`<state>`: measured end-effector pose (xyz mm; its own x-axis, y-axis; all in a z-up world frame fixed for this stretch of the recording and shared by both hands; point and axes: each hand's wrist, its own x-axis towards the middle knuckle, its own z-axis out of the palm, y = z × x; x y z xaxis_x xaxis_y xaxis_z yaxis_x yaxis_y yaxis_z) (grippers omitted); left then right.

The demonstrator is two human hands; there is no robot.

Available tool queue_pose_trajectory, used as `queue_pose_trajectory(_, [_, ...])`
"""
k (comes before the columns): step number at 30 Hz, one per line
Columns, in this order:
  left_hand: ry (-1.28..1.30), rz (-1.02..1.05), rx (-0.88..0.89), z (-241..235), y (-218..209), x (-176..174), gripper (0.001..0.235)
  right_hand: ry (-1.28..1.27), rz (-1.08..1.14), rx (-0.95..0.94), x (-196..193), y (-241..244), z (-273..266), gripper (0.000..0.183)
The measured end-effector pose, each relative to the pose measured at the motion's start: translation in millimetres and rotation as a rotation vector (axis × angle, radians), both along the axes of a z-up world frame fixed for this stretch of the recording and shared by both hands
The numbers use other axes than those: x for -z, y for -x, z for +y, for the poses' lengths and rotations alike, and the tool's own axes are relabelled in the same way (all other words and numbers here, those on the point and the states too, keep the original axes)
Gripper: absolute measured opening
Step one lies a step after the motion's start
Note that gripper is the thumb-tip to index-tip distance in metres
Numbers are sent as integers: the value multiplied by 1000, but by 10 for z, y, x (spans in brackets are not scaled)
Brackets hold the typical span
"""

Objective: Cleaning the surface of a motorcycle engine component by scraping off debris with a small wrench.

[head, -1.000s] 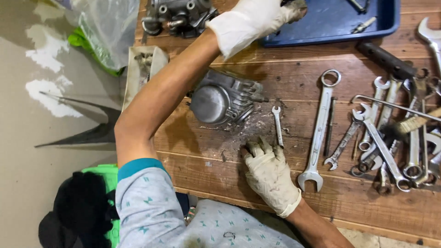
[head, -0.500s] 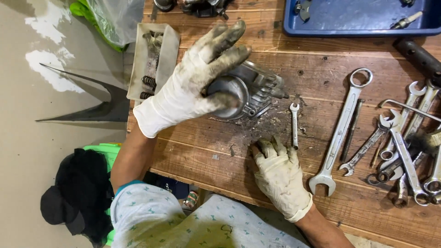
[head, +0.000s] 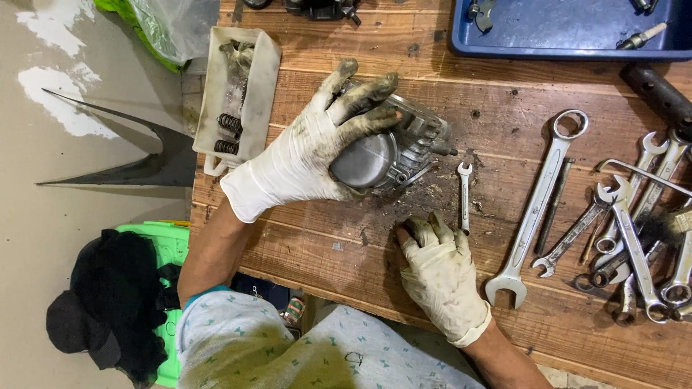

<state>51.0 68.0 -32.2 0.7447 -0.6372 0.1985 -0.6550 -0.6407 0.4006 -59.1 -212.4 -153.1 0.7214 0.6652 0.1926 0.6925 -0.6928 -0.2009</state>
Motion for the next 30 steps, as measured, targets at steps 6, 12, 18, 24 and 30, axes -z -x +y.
queue_pose_trajectory(6, [66, 11, -46, -69, 63, -8, 93, 81, 50, -10, 127, 31, -38, 68])
queue_pose_trajectory(12, [47, -2, -174, -109, 222, 110, 96, 18, 5, -12, 63, 7, -11, 54])
queue_pose_trajectory(18, [353, 274, -23, 65, 215, 31, 106, 141, 122, 56, 10, 13, 32, 51])
queue_pose_trajectory(24, [719, 583, -98, 365, 236, 353, 99, 15, 46, 57, -120, -46, 71, 32])
queue_pose_trajectory(30, [836, 453, 52, 284, 250, 250, 89, -127, -48, 4, -279, -129, 111, 22])
